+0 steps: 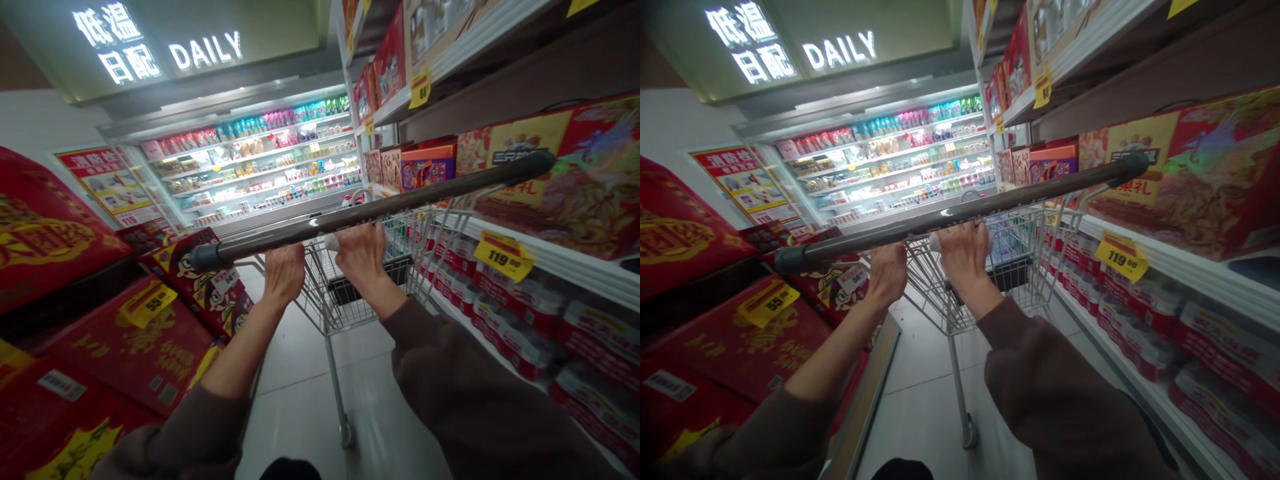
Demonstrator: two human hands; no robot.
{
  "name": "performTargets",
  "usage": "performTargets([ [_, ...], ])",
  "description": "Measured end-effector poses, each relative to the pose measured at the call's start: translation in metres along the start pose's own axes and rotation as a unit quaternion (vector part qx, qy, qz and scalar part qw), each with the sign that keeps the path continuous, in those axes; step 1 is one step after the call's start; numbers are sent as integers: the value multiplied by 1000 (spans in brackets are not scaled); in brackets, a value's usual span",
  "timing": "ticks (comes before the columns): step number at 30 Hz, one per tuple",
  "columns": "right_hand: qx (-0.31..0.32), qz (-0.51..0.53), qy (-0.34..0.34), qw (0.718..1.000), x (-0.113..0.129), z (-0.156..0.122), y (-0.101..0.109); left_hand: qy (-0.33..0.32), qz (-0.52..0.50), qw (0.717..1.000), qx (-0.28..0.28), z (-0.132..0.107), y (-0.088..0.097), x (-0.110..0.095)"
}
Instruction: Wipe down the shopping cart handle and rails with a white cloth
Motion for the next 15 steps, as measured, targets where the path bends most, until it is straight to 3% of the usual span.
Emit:
performTargets([
  [5,-8,-61,-61,996,-73,3,8,-4,-30,999,12,5,2,-5],
  [9,-72,-88,-145,983,-126,5,17,-9,-58,998,13,15,-1,-15],
  [12,-124,-81,-191,970,-127,5,17,-7,-81,996,46,21,-10,-18],
  [15,-112,-61,-158,979,-92,3,10,16,-80,994,67,24,-14,-12],
])
Point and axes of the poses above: each hand's wrist, its own z-axis towards the middle knuckle, its own y-axis out of the back of the hand, x = y × z, the point moved 5 cm from there along z, towards the middle knuckle, and after that the axes turned 3 degrees about -y, right-handed, at the moved point
